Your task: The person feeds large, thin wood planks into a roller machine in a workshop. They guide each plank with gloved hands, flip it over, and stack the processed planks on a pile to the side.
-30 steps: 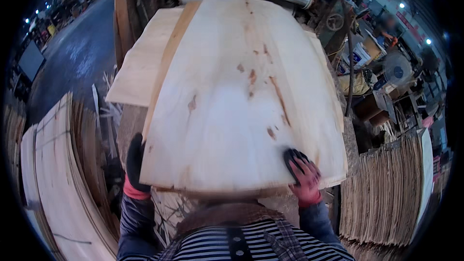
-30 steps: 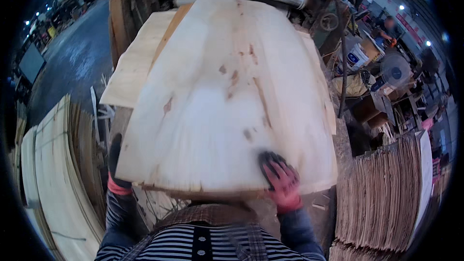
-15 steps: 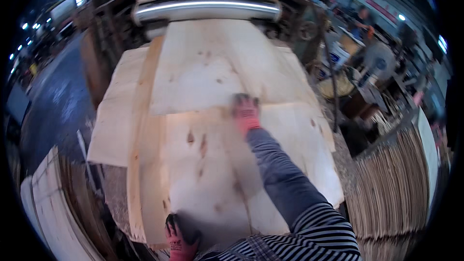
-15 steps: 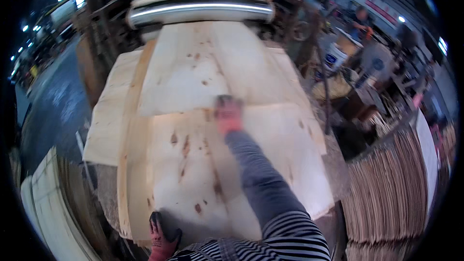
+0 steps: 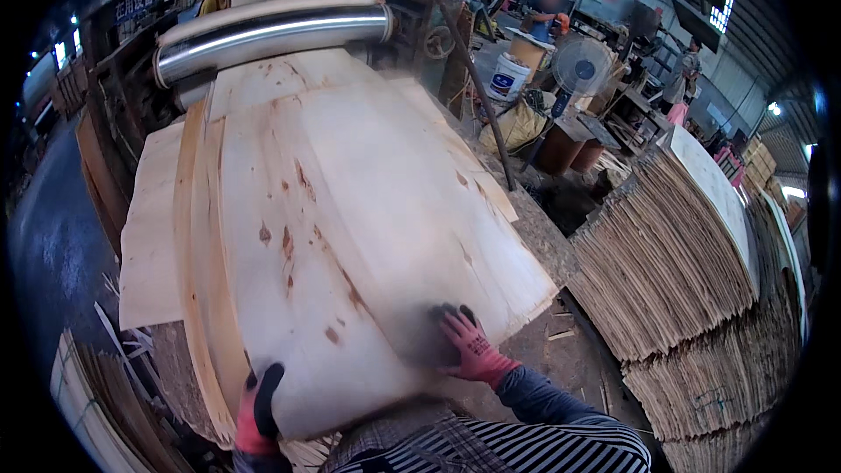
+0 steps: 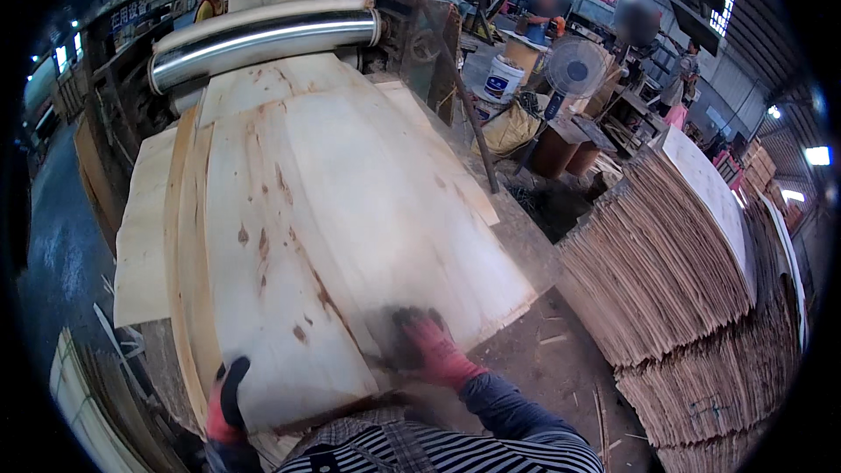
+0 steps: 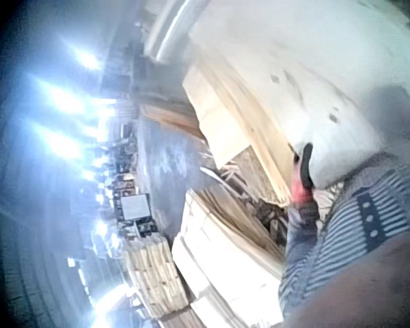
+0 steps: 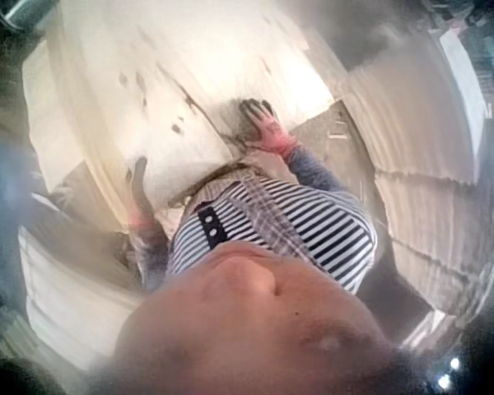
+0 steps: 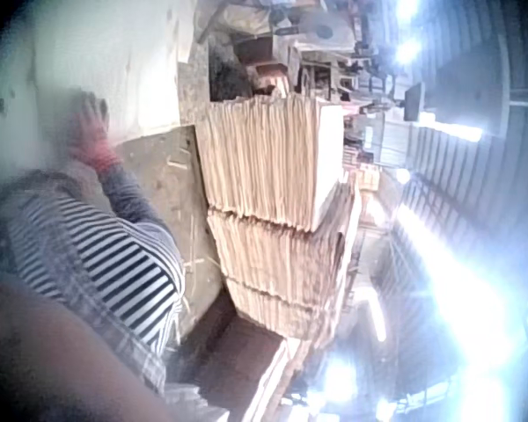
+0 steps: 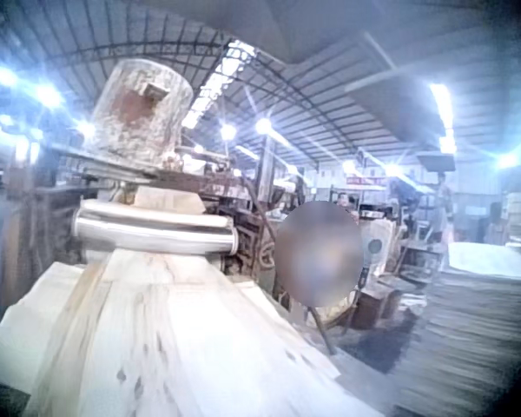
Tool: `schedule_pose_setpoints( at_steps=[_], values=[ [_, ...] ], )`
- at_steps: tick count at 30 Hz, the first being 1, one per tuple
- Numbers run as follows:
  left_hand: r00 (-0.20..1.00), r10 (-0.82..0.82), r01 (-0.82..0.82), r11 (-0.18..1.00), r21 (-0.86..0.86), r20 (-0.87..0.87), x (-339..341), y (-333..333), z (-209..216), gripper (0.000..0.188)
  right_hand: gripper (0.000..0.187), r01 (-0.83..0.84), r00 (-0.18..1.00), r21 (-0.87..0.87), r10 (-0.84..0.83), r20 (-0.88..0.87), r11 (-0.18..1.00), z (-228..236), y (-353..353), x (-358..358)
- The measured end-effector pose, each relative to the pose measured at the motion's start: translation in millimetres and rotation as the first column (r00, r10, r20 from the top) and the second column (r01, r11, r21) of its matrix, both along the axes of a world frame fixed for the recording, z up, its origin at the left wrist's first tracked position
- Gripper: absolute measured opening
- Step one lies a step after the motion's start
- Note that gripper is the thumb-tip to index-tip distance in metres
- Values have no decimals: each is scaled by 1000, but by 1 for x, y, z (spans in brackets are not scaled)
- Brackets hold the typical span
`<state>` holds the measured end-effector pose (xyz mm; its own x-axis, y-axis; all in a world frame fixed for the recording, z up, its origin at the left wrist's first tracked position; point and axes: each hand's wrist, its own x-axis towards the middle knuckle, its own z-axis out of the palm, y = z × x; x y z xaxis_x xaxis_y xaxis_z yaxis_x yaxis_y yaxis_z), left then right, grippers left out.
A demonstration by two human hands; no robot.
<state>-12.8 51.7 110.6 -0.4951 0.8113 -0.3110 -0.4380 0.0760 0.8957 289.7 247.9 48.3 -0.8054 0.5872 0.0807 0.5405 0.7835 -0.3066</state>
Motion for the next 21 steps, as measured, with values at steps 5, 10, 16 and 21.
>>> schedule_pose_setpoints(
  at_steps=[5,10,16,21],
  values=[
    [988,-41,29,996,81,148,23,9,57,25,79,24,1000,85,-24,7,996,3,-49,26],
    [980,195,-183,964,-194,45,12,-113,31,33,54,91,936,250,3,-351,964,39,-71,30],
    [907,341,-317,939,-134,246,38,-133,56,47,64,-165,948,52,173,-266,985,60,-74,14],
    [877,371,-367,927,-73,305,25,-111,63,45,69,-292,933,-14,282,-223,956,34,-66,50]
  ],
)
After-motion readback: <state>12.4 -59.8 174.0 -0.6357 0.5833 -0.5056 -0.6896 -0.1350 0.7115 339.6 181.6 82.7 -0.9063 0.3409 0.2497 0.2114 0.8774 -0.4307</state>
